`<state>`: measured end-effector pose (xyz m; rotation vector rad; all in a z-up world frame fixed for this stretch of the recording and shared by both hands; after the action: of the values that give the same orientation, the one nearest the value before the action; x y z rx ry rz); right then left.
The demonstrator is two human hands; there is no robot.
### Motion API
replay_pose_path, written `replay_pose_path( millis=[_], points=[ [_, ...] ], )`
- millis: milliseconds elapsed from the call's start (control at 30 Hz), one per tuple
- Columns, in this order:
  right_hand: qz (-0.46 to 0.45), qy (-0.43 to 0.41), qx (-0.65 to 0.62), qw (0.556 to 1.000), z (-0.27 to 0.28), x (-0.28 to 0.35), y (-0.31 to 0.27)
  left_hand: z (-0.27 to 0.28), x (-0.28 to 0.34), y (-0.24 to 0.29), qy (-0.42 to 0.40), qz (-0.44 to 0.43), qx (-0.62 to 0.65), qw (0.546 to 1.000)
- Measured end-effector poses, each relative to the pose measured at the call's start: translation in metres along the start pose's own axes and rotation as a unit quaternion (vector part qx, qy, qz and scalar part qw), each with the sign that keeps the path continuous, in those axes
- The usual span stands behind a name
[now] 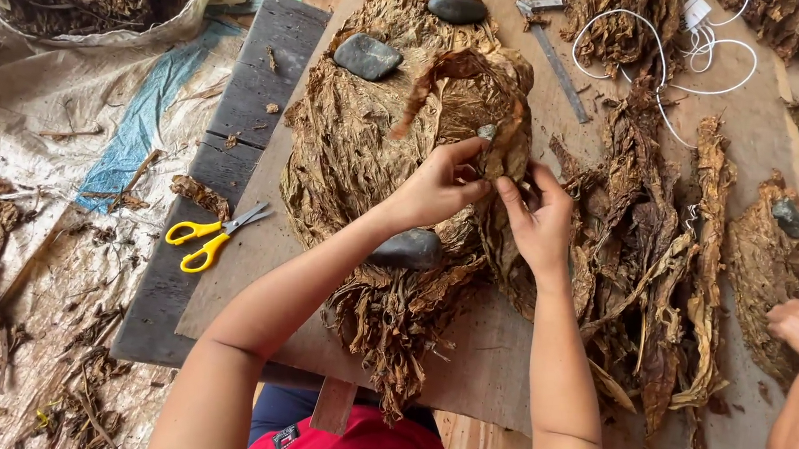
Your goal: The person is unfolding large dried tobacco leaves on a wooden surface and using stones as weights to keep them flat and stacked.
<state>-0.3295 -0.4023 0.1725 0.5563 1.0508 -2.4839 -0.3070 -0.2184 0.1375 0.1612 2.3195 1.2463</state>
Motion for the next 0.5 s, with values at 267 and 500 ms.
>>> replay_pose_path(
  millis=[267, 500],
  points=[
    [-0.02, 0.003, 0.016, 1.0, 0.021, -0.001, -0.001, 0.006, 0.006, -0.006, 0.064, -0.001, 0.057, 0.996],
    [-0.044, 0.108, 0.046, 0.992, 0.031, 0.001, -0.001, 0.021, 0.001, -0.006, 0.104, -0.026, 0.063, 0.992]
  ],
)
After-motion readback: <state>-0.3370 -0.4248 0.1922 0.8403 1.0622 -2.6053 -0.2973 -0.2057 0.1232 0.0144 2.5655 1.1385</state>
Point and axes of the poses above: each hand's wrist, its own x-axis away from the middle knuckle, its own z-axis out of the back of the hand, y = z × x, the point moved 4 cm from there along -x, towards the middle knuckle, and after that the axes turned 15 degrees about x, right-handed, at the moved point
